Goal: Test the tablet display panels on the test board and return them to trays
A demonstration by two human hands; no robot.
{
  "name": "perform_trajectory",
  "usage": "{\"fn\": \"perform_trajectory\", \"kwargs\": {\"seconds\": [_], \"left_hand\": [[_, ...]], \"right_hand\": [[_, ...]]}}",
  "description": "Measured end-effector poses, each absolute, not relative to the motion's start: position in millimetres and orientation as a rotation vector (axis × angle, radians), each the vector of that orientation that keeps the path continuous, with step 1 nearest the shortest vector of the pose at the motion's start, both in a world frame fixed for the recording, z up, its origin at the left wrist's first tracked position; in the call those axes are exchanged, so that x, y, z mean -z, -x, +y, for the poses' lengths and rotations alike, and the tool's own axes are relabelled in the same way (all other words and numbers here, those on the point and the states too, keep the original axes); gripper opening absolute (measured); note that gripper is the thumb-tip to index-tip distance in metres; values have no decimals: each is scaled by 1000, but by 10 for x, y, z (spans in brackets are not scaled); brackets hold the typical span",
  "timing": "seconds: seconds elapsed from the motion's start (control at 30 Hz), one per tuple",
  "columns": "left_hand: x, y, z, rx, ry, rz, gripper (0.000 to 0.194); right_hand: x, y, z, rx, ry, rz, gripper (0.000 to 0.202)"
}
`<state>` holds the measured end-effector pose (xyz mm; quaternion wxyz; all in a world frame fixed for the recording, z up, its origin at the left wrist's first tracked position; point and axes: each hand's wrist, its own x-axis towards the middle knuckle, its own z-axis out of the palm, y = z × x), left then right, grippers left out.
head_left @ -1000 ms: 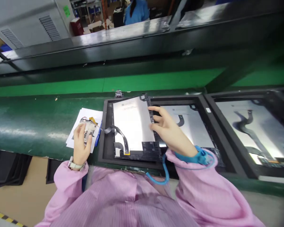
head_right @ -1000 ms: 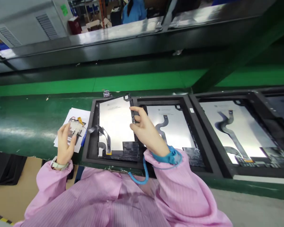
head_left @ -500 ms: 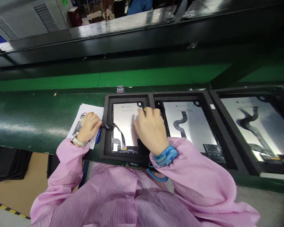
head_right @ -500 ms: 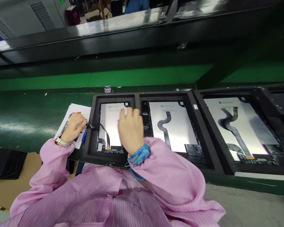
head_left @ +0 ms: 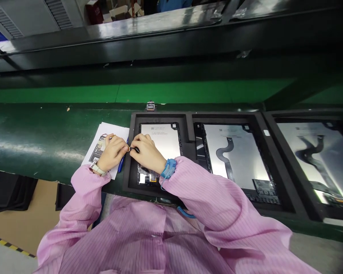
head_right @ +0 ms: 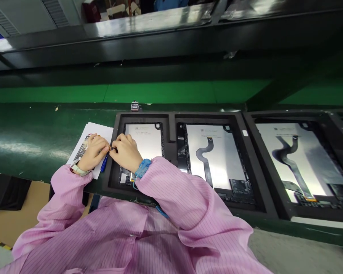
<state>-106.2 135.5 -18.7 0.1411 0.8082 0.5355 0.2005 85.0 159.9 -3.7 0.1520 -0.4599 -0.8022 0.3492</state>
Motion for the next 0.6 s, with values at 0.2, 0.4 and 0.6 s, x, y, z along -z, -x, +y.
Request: {"fn": "perform_trajectory", "kwargs": {"seconds": [0.2, 0.4, 0.6], "left_hand": [[162, 1010, 1365, -534, -2353, 1552, 34], [275, 1137, 1443, -859, -2112, 1691, 34], [217, 948, 1157, -1427, -1665, 2086, 69]], "right_hand": [[63, -840, 1596, -1017, 1296, -2292, 20], [12, -977, 1760, -1032, 1266, -2334, 27], [-2, -1423, 2139, -749, 1562, -2245, 43]]}}
